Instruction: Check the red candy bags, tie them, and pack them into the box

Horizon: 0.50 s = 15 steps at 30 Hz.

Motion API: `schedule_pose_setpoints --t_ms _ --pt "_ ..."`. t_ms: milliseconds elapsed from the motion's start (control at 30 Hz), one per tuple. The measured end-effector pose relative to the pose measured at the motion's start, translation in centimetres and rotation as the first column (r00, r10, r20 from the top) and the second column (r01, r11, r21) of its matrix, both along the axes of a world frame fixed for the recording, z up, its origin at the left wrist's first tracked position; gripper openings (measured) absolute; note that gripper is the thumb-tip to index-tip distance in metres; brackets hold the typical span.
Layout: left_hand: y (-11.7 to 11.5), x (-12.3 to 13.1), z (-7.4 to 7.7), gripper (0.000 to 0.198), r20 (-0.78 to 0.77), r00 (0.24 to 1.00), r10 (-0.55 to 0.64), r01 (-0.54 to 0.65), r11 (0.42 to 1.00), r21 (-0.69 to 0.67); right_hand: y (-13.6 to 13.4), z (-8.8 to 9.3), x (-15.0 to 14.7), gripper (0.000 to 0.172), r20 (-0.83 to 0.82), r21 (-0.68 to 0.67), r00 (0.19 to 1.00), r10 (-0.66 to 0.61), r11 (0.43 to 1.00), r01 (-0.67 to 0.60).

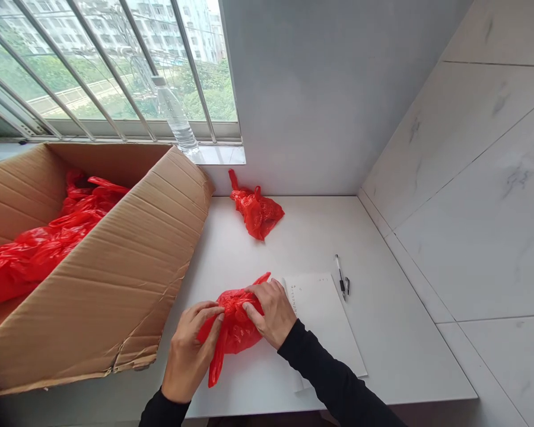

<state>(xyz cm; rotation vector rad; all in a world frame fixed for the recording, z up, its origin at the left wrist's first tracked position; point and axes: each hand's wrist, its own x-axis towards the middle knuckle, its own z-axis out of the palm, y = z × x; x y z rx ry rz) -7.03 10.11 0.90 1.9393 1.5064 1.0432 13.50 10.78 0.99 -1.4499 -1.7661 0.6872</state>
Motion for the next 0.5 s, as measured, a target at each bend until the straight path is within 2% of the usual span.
schedule_pose_setpoints --t_ms 67,167,267,333,400,500 --pt "0.0 -0.8 -0.3 0.013 -0.010 1.000 0.024 -0.023 0.999 0.028 0.1 -0.2 0.5 0.012 -0.016 -0.027 0.999 -0.032 0.999 0.032" --pt "-0.3 -2.3 -0.5 0.014 -0.007 0.992 0.127 -0.126 0.991 0.052 -0.3 -0.2 2.5 0.017 -0.044 -0.062 0.986 -0.163 0.985 0.161" --pt "-0.6 -2.2 -0.2 0.018 0.002 0.980 0.197 -0.197 0.978 0.063 -0.8 0.5 4.2 0.019 -0.061 -0.097 0.962 -0.267 0.961 0.260" --pt "-0.5 -1.1 0.3 0.030 -0.011 0.989 0.144 -0.143 0.988 0.058 -1.2 1.2 4.1 0.020 -0.071 -0.106 0.965 -0.253 0.964 0.245" --pt "-0.1 0.2 0.7 0.040 -0.031 0.997 0.068 -0.066 0.997 0.049 -1.5 1.7 3.5 0.030 -0.078 -0.115 0.980 -0.184 0.978 0.175" --pt "0.6 0.8 0.9 0.017 -0.012 0.998 0.061 -0.061 0.997 0.043 -1.2 1.7 3.0 0.025 -0.093 -0.138 0.985 -0.142 0.982 0.128"
